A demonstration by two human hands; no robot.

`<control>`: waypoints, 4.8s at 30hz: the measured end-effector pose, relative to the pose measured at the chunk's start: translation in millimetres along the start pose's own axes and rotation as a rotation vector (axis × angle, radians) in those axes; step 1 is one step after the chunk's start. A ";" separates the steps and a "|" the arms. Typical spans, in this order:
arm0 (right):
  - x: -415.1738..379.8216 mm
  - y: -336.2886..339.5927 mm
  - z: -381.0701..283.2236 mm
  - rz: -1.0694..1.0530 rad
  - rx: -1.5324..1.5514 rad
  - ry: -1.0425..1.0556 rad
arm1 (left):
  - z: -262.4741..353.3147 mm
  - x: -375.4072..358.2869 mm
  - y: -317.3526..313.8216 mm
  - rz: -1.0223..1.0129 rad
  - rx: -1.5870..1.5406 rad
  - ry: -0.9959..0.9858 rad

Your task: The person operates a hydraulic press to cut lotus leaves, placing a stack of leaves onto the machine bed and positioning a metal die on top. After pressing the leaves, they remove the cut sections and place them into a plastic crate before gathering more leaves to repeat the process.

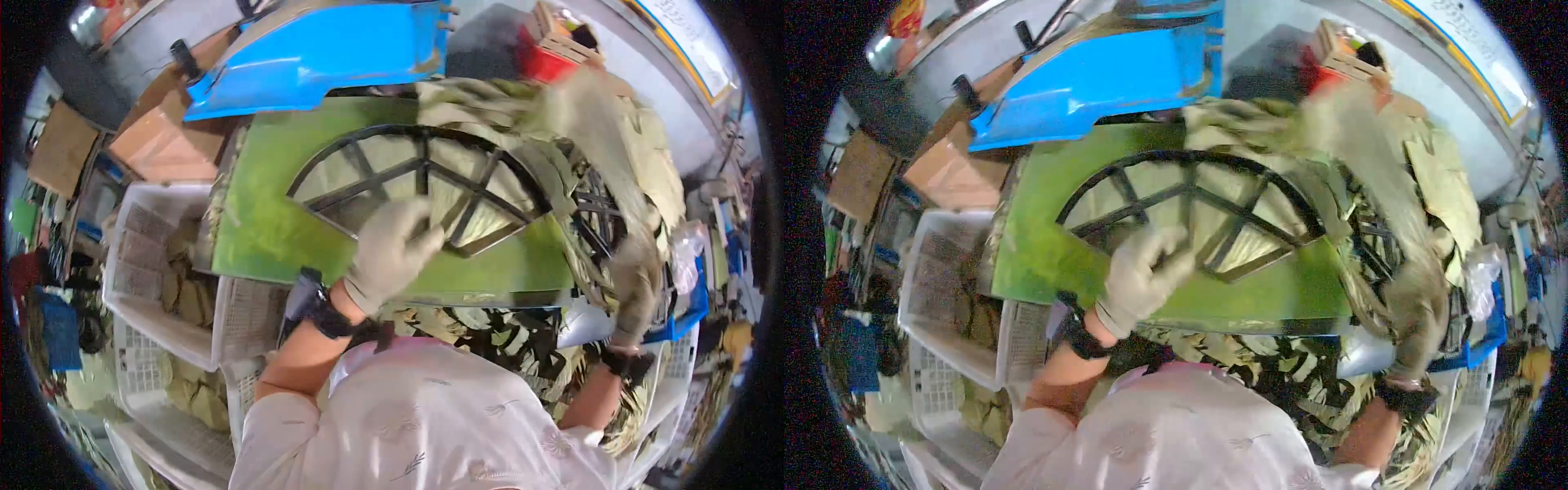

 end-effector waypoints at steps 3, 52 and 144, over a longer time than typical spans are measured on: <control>-20.1 258.1 -22.7 0.614 -0.592 0.122 | 9.3 -6.6 -30.8 0.044 0.119 -0.331; -25.1 -118.5 -13.4 -0.382 -0.839 0.532 | 68.4 -42.5 -45.5 0.003 0.607 -0.645; -130.1 -483.5 33.2 -1.356 -0.209 0.479 | -77.1 -229.9 42.6 0.979 -1.154 0.767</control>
Point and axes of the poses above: each hand's wrist, its own x-axis towards the middle knuckle, its own y-axis out of the back of the hand, z = x × y, the point moved 7 cm from there along x, towards the middle knuckle, and after that the axes turned 1 degree about y, right-handed, at the moved point
